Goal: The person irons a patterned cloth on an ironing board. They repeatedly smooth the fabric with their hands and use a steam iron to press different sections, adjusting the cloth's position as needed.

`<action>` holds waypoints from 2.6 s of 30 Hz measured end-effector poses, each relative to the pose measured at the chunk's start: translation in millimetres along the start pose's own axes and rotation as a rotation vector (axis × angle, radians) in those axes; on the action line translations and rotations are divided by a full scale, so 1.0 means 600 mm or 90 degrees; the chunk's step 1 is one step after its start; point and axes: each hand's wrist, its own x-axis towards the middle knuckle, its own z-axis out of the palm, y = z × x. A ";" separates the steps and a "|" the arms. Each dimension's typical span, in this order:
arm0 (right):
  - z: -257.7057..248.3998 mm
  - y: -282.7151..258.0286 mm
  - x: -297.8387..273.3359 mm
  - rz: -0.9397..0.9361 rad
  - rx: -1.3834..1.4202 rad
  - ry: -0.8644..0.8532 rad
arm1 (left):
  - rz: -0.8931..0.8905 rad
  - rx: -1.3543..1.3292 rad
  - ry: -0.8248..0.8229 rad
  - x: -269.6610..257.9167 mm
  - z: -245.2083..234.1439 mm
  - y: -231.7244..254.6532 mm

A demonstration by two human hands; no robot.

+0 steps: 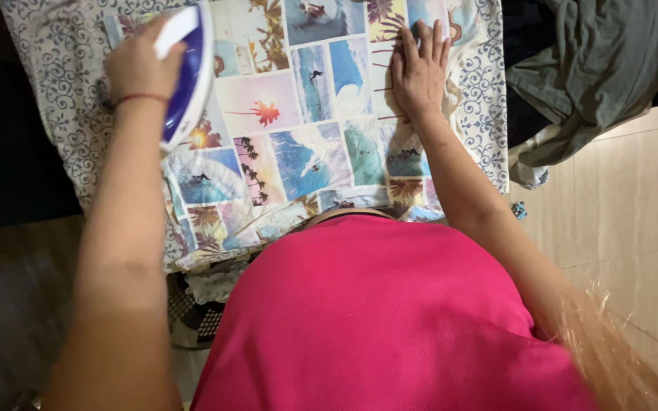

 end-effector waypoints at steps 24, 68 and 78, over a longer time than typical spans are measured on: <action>-0.094 0.063 -0.235 0.103 -0.053 0.056 | 0.143 -0.065 -0.055 -0.091 -0.037 -0.002; -0.171 0.103 -0.237 0.180 -0.036 0.077 | 0.511 -0.037 -0.262 -0.166 0.114 0.451; -0.068 0.043 -0.111 0.236 -0.074 -0.025 | 0.243 -0.047 -0.145 -0.162 0.098 0.430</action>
